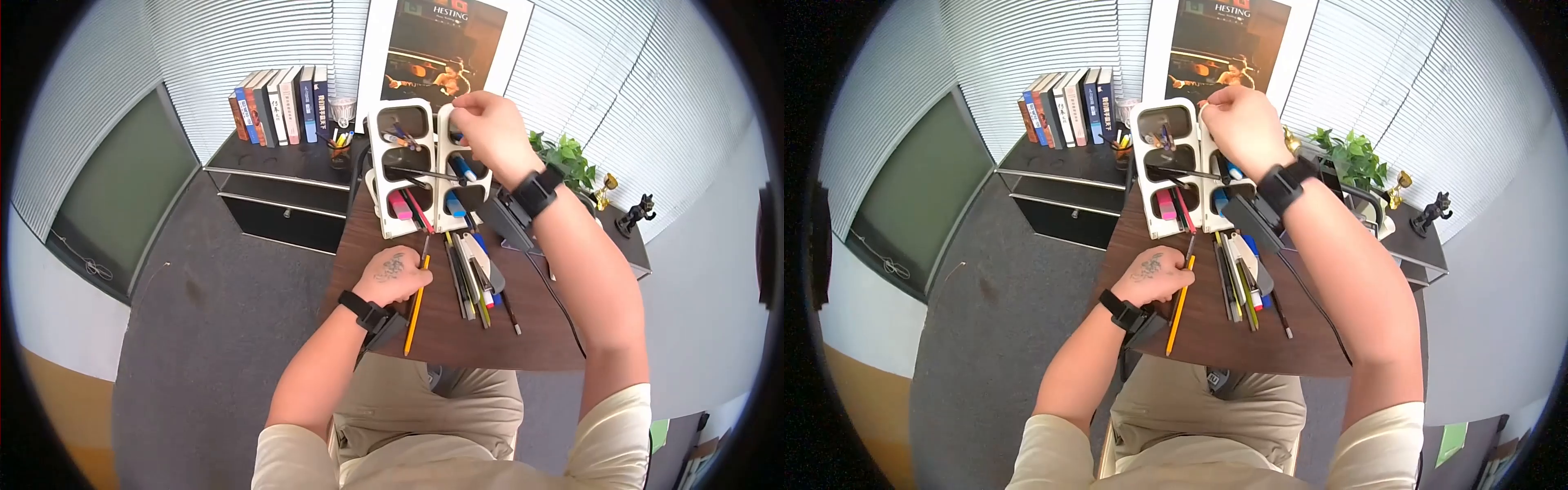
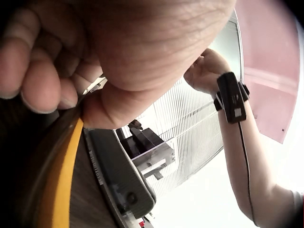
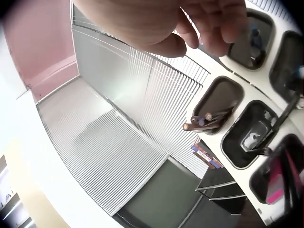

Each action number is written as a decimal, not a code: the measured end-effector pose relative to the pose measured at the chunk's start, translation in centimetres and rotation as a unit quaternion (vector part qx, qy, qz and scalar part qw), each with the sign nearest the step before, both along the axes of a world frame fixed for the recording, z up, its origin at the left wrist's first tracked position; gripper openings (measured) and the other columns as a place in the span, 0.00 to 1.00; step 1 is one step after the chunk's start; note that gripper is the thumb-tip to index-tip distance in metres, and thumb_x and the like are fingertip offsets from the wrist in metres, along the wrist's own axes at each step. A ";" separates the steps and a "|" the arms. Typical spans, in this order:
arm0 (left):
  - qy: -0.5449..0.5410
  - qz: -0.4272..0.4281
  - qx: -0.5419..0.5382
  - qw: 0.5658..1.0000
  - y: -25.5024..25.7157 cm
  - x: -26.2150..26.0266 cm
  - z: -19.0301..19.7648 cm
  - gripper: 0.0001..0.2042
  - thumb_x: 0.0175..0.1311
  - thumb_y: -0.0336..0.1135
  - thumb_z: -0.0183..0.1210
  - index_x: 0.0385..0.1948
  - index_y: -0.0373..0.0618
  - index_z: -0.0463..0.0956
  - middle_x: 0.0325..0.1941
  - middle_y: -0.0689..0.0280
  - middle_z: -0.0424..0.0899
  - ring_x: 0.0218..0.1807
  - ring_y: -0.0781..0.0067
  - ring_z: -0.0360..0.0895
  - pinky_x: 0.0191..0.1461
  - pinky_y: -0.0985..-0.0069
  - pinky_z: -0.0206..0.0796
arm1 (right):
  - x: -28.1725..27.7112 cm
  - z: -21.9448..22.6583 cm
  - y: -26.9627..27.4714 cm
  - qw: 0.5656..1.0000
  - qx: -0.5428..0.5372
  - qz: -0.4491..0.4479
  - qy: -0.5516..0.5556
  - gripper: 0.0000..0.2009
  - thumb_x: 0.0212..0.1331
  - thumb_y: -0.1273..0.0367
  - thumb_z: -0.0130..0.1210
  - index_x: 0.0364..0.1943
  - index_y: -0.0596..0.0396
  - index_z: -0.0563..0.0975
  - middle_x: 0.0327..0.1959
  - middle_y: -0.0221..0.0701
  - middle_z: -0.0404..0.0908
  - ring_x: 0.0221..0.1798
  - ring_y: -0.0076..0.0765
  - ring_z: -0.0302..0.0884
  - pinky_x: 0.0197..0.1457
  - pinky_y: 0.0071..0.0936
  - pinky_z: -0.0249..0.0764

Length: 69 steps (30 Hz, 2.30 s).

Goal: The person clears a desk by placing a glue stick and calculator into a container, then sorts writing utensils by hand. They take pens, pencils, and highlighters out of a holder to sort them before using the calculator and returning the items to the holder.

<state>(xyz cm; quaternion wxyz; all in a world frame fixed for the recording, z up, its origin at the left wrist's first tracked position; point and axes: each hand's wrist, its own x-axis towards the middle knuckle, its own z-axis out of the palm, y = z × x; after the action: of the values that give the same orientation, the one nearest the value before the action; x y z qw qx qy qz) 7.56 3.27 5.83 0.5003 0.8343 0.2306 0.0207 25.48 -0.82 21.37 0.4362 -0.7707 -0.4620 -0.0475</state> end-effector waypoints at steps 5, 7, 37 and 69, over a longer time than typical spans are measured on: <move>-0.024 0.002 -0.113 0.993 0.4 -0.6 0.3 0.09 0.57 0.34 0.58 0.25 0.35 0.75 0.19 0.66 0.77 0.18 0.79 0.75 0.23 0.80 0.66 | -2.0 -3.2 -7.9 0.997 0.001 0.047 0.067 0.11 0.57 0.70 0.56 0.41 0.62 0.81 0.31 0.39 0.85 0.35 0.32 0.84 0.41 0.28 0.77; -0.047 -0.018 -0.151 0.987 0.8 -1.1 -0.4 0.07 0.58 0.32 0.57 0.26 0.37 0.75 0.19 0.68 0.76 0.19 0.80 0.74 0.23 0.81 0.66 | -3.2 -5.5 -11.4 0.991 -0.019 0.084 0.104 0.10 0.59 0.71 0.56 0.41 0.62 0.81 0.31 0.38 0.85 0.34 0.28 0.82 0.39 0.27 0.77; -0.273 0.151 -0.436 0.844 -1.6 0.0 2.0 0.18 0.75 0.46 0.44 0.45 0.42 0.77 0.32 0.69 0.81 0.26 0.79 0.74 0.28 0.80 0.63 | -2.6 -4.0 -4.7 0.836 -0.105 0.167 0.513 0.25 0.62 0.53 0.53 0.46 0.68 0.74 0.25 0.41 0.81 0.15 0.26 0.69 0.17 0.23 0.66; 0.037 0.046 0.071 0.996 -7.2 4.0 0.9 0.17 0.59 0.44 0.58 0.26 0.34 0.78 0.20 0.60 0.82 0.21 0.71 0.79 0.30 0.73 0.70 | -2.8 -15.4 -16.6 0.979 -0.185 -0.082 -0.023 0.18 0.51 0.57 0.60 0.32 0.61 0.79 0.33 0.44 0.80 0.41 0.49 0.81 0.45 0.42 0.78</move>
<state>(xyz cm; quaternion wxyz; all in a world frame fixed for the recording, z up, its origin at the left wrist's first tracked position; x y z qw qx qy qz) 11.56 -3.89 6.71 0.4294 0.8564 0.2850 0.0291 22.66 -17.41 5.98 0.2701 -0.8719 -0.4081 -0.0148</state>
